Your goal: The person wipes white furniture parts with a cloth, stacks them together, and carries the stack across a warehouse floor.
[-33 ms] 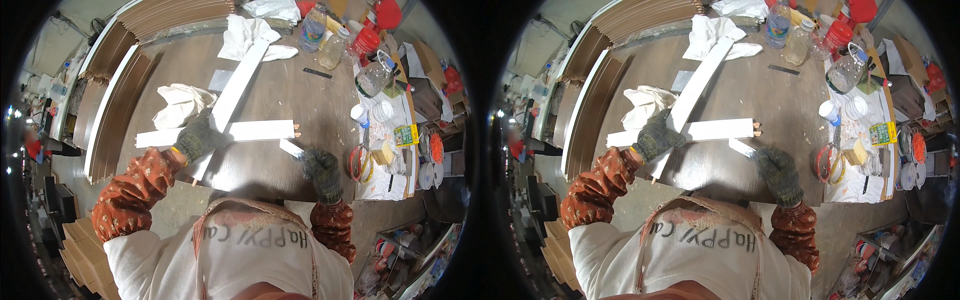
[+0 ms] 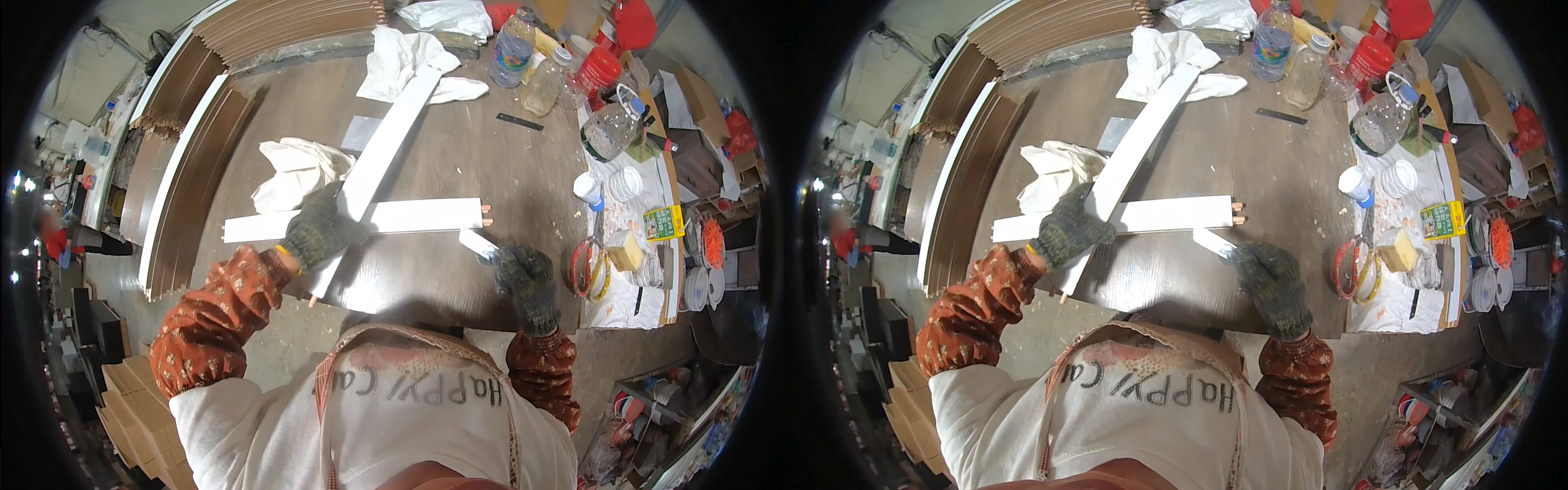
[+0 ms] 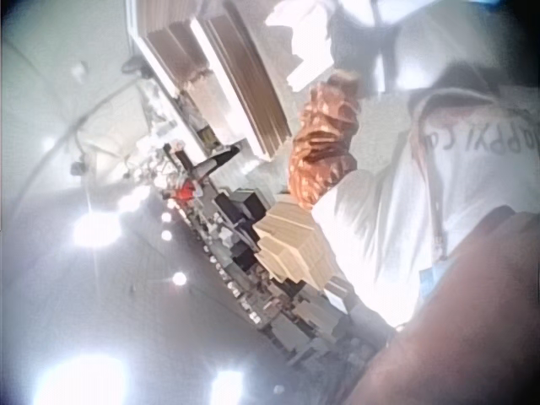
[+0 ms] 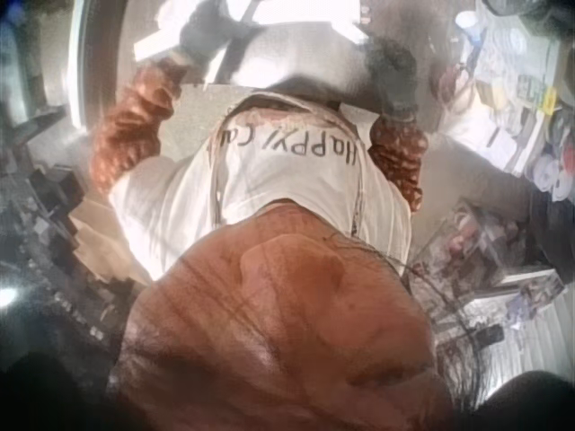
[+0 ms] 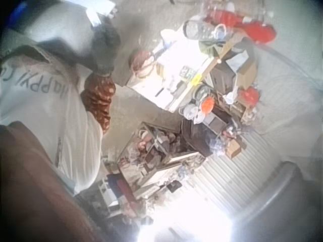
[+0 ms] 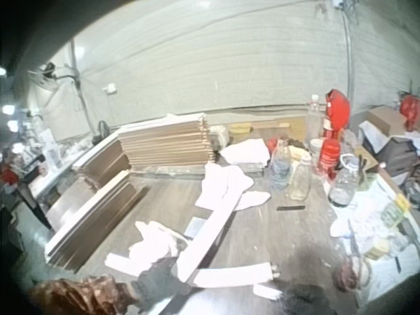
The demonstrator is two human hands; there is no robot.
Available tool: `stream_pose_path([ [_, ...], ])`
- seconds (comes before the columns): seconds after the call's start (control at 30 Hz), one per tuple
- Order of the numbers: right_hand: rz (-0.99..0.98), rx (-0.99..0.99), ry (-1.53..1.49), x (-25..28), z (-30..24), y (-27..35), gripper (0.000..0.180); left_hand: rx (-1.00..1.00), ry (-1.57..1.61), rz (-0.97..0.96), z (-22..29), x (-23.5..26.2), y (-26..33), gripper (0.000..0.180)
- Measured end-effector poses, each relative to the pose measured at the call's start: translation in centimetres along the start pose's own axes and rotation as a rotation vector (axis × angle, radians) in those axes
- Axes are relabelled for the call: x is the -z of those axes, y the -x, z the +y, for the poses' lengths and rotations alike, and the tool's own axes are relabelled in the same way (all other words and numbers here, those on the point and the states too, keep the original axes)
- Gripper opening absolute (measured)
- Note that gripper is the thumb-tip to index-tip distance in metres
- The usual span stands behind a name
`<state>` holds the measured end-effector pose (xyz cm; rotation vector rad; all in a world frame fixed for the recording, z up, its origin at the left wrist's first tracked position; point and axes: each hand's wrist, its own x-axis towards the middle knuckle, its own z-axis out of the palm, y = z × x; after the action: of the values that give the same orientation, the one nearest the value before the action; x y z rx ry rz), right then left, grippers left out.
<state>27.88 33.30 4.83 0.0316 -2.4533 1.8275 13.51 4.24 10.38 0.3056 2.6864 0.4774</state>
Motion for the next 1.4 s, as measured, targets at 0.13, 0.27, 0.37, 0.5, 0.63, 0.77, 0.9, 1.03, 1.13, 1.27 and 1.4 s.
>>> stream_pose_path([
  [0.13,-0.014,-0.163,-0.629,-0.4,0.7,-0.6,0.019,-0.118,0.162,0.095,-3.8,0.5,4.2,0.087],
  [0.27,-0.019,0.401,-0.302,-5.0,-4.6,-5.1,0.026,-0.171,0.028,0.162,-9.8,-0.8,7.9,0.087],
  [0.37,-0.367,0.184,-0.524,-10.5,-9.4,-8.6,0.025,-0.197,0.142,0.111,-10.8,-0.2,10.8,0.076],
  [0.5,-0.065,0.871,0.03,-18.7,-5.8,-13.2,0.02,-0.048,0.29,0.022,-12.4,0.7,14.4,0.074],
  [0.63,-0.122,0.561,-0.035,-14.4,-8.2,-18.6,0.027,-0.006,0.216,0.184,-16.0,-1.0,18.9,0.073],
  [0.77,0.302,0.804,0.485,-12.7,-2.6,-24.1,0.028,-0.017,0.412,0.244,-19.4,-1.4,21.5,0.078],
  [0.9,0.282,0.849,0.541,-16.6,-2.7,-22.7,0.03,0.079,1.299,0.146,-20.0,0.6,21.6,0.085],
  [1.03,0.236,0.924,0.58,-18.7,-1.8,-21.3,0.039,0.08,1.477,0.176,-21.3,6.7,20.0,0.083],
  [1.13,0.132,0.726,0.481,-19.3,-2.9,-20.0,0.04,0.089,1.33,0.302,-23.8,10.4,19.6,0.079],
  [1.27,0.246,0.723,0.679,-19.0,-2.0,-19.1,0.039,-0.068,1.653,0.245,-25.1,13.7,18.2,0.077],
  [1.4,0.19,0.643,0.506,-19.3,-2.4,-17.7,0.029,-0.22,1.842,0.137,-24.4,14.7,17.0,0.076],
])
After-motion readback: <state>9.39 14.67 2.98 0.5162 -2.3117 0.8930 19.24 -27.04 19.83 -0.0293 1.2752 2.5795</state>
